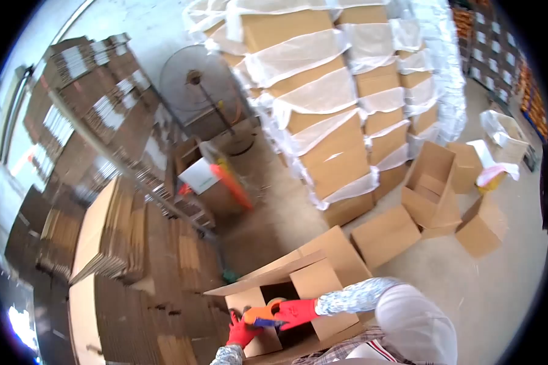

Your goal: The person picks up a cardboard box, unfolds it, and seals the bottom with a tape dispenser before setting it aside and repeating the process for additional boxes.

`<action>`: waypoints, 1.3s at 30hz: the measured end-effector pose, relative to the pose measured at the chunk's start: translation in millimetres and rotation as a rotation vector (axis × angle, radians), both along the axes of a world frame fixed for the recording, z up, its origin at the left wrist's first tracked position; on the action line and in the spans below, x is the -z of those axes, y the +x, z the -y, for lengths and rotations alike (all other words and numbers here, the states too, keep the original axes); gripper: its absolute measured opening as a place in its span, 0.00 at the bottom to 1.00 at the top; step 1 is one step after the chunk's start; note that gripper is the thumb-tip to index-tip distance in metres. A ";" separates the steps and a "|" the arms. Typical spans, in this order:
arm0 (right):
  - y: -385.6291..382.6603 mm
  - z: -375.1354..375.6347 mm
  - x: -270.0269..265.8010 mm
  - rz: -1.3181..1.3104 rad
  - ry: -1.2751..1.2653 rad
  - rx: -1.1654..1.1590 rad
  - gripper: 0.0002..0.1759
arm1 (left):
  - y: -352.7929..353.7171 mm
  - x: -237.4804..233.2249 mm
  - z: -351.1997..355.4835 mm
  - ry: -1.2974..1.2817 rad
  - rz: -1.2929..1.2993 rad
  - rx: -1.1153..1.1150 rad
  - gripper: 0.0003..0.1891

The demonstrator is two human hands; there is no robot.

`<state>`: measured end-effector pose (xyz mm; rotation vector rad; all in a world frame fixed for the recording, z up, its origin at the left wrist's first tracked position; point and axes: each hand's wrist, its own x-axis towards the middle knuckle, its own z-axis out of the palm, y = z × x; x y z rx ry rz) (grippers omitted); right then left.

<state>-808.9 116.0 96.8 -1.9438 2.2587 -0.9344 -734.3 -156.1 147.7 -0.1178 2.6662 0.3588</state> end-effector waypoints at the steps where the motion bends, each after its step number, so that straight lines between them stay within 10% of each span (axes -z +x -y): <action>1: -7.1 29.0 44.4 -0.106 0.001 0.005 0.17 | 9.8 5.6 22.1 0.227 -0.130 -0.108 0.42; 3: -8.8 31.5 74.8 -0.101 -0.038 0.041 0.22 | 58.4 -17.7 57.5 0.118 0.123 -0.259 0.36; 5: -6.4 27.1 61.8 0.466 -0.099 -0.018 0.20 | 88.7 -29.2 70.8 0.215 0.006 -0.398 0.34; 6: -14.9 31.2 52.3 0.413 0.348 -0.068 0.17 | 108.3 -27.4 67.5 0.348 -0.100 -0.489 0.33; 7: -7.2 31.7 38.2 0.209 -0.013 -0.039 0.17 | 130.3 -18.0 49.7 0.503 -0.204 -0.595 0.31; 8: -10.2 30.7 -44.7 0.358 0.276 -0.044 0.18 | 128.3 -11.3 40.2 0.527 -0.279 -0.597 0.31; 10: -8.7 47.3 -123.6 0.754 -0.363 0.072 0.21 | 72.6 13.4 37.1 0.341 -0.394 -0.498 0.32; 15: -98.7 1.0 -161.1 0.288 -0.157 0.679 0.24 | 5.6 63.8 18.6 0.278 -0.583 -0.790 0.31; 18: -38.8 -38.6 -72.7 -0.326 -0.046 0.886 0.26 | 15.1 95.8 33.9 0.726 -0.775 -1.086 0.28; 20: -3.4 -38.0 -45.6 -0.087 -0.086 0.881 0.29 | 23.9 100.7 37.6 1.112 -0.844 -1.105 0.25; 21: 2.1 -41.4 -34.9 0.013 -0.088 0.854 0.27 | 27.3 94.2 33.5 1.232 -0.852 -1.105 0.24; 23: -6.9 -31.4 -29.3 0.097 -0.097 0.814 0.26 | 18.1 64.6 19.7 0.532 -0.720 -0.727 0.25; 25: -7.0 -12.4 -55.7 0.489 0.122 0.728 0.25 | 24.7 59.9 22.3 0.508 -0.562 -0.813 0.25; 28: -18.3 43.9 -62.4 0.337 0.099 0.294 0.24 | 15.8 64.5 20.8 0.225 -0.427 -0.815 0.25; 32: -22.5 89.7 -43.4 0.123 -0.065 -0.163 0.24 | 37.0 114.4 52.6 0.294 -0.495 -0.722 0.31; 37: -20.9 73.0 -35.3 0.204 -0.019 -0.278 0.26 | 15.8 50.9 39.8 0.185 -0.310 -0.506 0.29; 39: -26.7 73.6 -31.1 0.138 -0.004 -0.335 0.27 | 14.5 60.7 41.7 0.569 -0.246 -0.725 0.28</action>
